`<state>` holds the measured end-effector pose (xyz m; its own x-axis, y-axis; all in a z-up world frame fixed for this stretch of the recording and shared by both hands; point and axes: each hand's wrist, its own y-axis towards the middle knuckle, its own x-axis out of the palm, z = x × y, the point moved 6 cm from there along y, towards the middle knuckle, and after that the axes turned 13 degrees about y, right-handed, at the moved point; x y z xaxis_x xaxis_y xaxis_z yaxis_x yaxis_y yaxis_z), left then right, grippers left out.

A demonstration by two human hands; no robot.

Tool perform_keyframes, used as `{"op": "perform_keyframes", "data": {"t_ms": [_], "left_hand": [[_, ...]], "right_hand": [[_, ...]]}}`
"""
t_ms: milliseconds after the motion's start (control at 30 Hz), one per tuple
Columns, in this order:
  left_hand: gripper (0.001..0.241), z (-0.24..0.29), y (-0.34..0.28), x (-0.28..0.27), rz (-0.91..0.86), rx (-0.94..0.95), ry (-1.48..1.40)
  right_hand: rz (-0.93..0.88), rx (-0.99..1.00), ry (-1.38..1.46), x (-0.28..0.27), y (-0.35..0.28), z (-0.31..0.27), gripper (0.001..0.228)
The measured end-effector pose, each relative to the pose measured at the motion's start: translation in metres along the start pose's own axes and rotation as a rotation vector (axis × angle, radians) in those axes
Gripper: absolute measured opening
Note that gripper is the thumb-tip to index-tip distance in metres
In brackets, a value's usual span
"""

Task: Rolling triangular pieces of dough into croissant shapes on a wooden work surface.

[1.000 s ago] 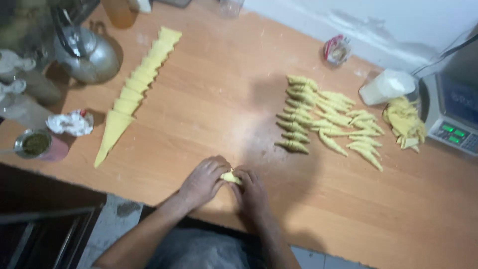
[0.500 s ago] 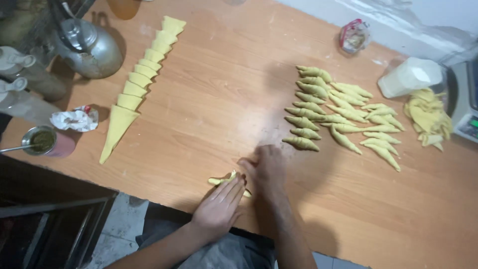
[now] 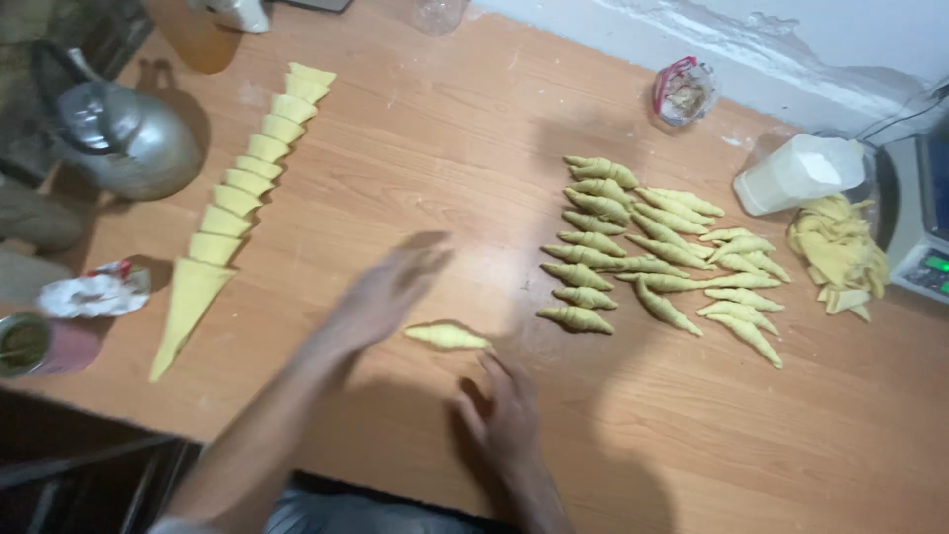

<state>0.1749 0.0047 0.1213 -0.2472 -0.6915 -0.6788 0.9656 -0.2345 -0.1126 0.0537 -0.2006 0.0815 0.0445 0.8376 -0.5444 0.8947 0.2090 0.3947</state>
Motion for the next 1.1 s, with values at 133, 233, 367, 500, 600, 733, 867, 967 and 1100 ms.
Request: {"op": "perform_keyframes", "data": {"t_ms": [133, 233, 367, 500, 600, 733, 867, 967, 1100], "left_hand": [[0.051, -0.105, -0.051, -0.05, 0.088, -0.296, 0.417], [0.059, -0.183, -0.078, -0.089, 0.342, -0.183, 0.762], [0.063, -0.202, -0.099, -0.11, 0.288, -0.207, 0.832], [0.057, -0.186, -0.091, -0.121, 0.237, -0.194, 0.862], [0.046, -0.195, -0.075, -0.125, 0.115, -0.348, 0.812], [0.032, -0.192, -0.072, -0.129, -0.055, -0.364, 1.13], [0.03, -0.197, -0.087, -0.123, -0.07, -0.303, 1.11], [0.038, -0.188, -0.091, -0.128, 0.115, -0.147, 1.07], [0.031, -0.227, -0.1, -0.13, 0.174, -0.376, 0.922]], "right_hand": [[-0.245, -0.08, 0.058, 0.026, 0.081, 0.006, 0.048], [-0.367, -0.155, 0.252, 0.034, 0.145, 0.027, 0.021], [-0.075, -0.319, -0.005, 0.016, 0.232, 0.092, 0.026], [-0.084, -0.049, -0.28, 0.015, 0.299, 0.176, 0.031], [-0.131, 0.056, -0.346, 0.019, 0.308, 0.185, 0.041], [0.115, -0.203, -0.496, 0.033, 0.245, 0.077, 0.042], [-0.241, -0.053, -0.032, 0.079, 0.135, 0.007, 0.028], [-0.293, -0.205, -0.049, 0.087, 0.072, -0.035, 0.034], [-0.296, -0.172, -0.009, 0.094, 0.051, -0.038, 0.038]]}}
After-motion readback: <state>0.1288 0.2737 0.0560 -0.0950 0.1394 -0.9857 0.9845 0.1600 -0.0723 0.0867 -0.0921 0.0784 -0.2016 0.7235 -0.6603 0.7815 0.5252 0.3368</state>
